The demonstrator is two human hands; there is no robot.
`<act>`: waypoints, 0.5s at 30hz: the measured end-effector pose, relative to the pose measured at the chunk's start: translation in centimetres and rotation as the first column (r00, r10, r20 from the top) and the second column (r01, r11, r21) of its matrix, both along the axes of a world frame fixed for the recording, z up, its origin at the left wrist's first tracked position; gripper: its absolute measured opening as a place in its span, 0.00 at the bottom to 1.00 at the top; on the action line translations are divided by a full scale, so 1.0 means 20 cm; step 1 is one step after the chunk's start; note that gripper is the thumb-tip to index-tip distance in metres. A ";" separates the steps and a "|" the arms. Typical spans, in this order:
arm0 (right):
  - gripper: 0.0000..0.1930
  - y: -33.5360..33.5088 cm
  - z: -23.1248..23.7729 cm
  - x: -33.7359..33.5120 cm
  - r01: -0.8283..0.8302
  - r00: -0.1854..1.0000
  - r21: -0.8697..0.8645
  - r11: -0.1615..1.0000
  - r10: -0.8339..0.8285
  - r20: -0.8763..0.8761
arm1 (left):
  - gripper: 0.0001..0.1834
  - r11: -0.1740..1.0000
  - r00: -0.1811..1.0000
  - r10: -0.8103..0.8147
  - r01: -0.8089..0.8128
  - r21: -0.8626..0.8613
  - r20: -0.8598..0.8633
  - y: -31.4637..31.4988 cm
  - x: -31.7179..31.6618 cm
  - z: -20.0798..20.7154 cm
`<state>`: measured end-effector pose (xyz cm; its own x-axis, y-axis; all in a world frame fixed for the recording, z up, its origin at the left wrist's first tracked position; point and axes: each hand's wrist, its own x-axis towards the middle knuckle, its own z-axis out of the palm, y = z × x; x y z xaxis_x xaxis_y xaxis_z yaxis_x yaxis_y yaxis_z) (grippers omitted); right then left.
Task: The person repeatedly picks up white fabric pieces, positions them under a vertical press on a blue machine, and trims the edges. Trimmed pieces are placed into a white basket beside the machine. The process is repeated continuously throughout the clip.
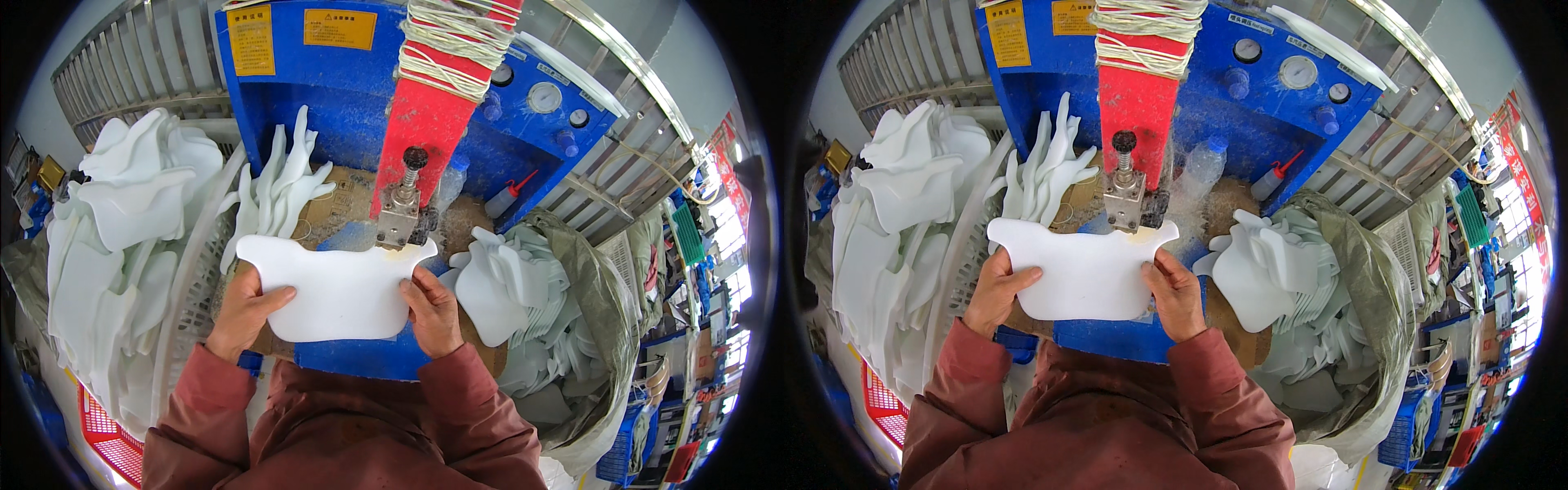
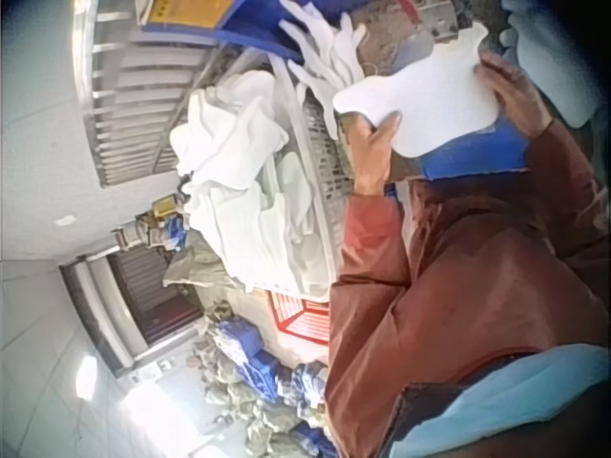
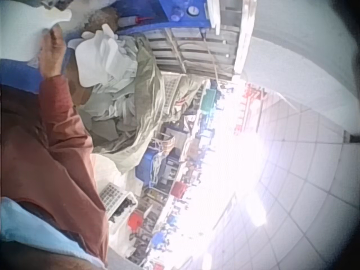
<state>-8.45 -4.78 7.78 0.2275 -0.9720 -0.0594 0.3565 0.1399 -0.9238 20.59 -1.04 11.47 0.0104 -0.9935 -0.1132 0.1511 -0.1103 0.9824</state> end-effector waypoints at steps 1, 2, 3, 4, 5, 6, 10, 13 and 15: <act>0.20 0.00 0.00 -0.01 -0.005 1.000 -0.016 1.000 0.005 0.028 | 0.25 1.000 1.000 -0.013 0.013 0.004 -0.004 -0.01 -0.01 0.00; 0.20 0.00 0.00 -0.01 0.016 1.000 -0.006 1.000 -0.016 -0.013 | 0.25 1.000 1.000 -0.028 0.028 -0.002 -0.009 -0.02 -0.01 0.00; 0.20 0.00 0.00 -0.02 0.030 0.999 -0.005 1.000 -0.030 -0.041 | 0.25 1.000 1.000 -0.024 0.025 0.005 -0.005 -0.03 -0.02 0.00; 0.20 0.00 0.01 -0.03 0.045 0.997 -0.005 0.999 -0.045 -0.069 | 0.25 1.000 1.000 -0.023 0.023 0.004 -0.001 -0.03 -0.02 0.00; 0.20 0.00 0.01 -0.04 0.043 0.998 -0.009 0.999 -0.044 -0.045 | 0.24 1.000 1.000 -0.025 0.025 -0.009 0.000 -0.04 -0.03 0.00; 0.20 -0.01 0.01 -0.04 0.042 0.999 -0.013 0.999 -0.042 -0.021 | 0.24 1.000 1.000 -0.024 0.024 0.010 0.004 -0.05 -0.04 0.01; 0.19 -0.02 0.01 -0.07 0.049 0.998 -0.019 0.999 -0.050 -0.034 | 0.23 0.999 0.999 -0.036 0.036 0.014 -0.002 -0.07 -0.06 0.01; 0.19 -0.03 0.00 -0.10 0.052 0.998 -0.032 0.998 -0.054 -0.034 | 0.23 0.999 0.999 -0.049 0.049 0.013 0.006 -0.10 -0.08 0.01; 0.19 -0.03 0.00 -0.12 0.048 0.998 -0.031 0.998 -0.049 -0.036 | 0.24 0.998 0.998 -0.065 0.065 0.026 0.005 -0.11 -0.09 0.00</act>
<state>-10.87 -5.47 7.84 0.1785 -0.9832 -0.0378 0.3279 0.0957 -0.9399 18.85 -3.31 11.55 -0.0532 -0.9888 -0.1391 0.1366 -0.1452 0.9799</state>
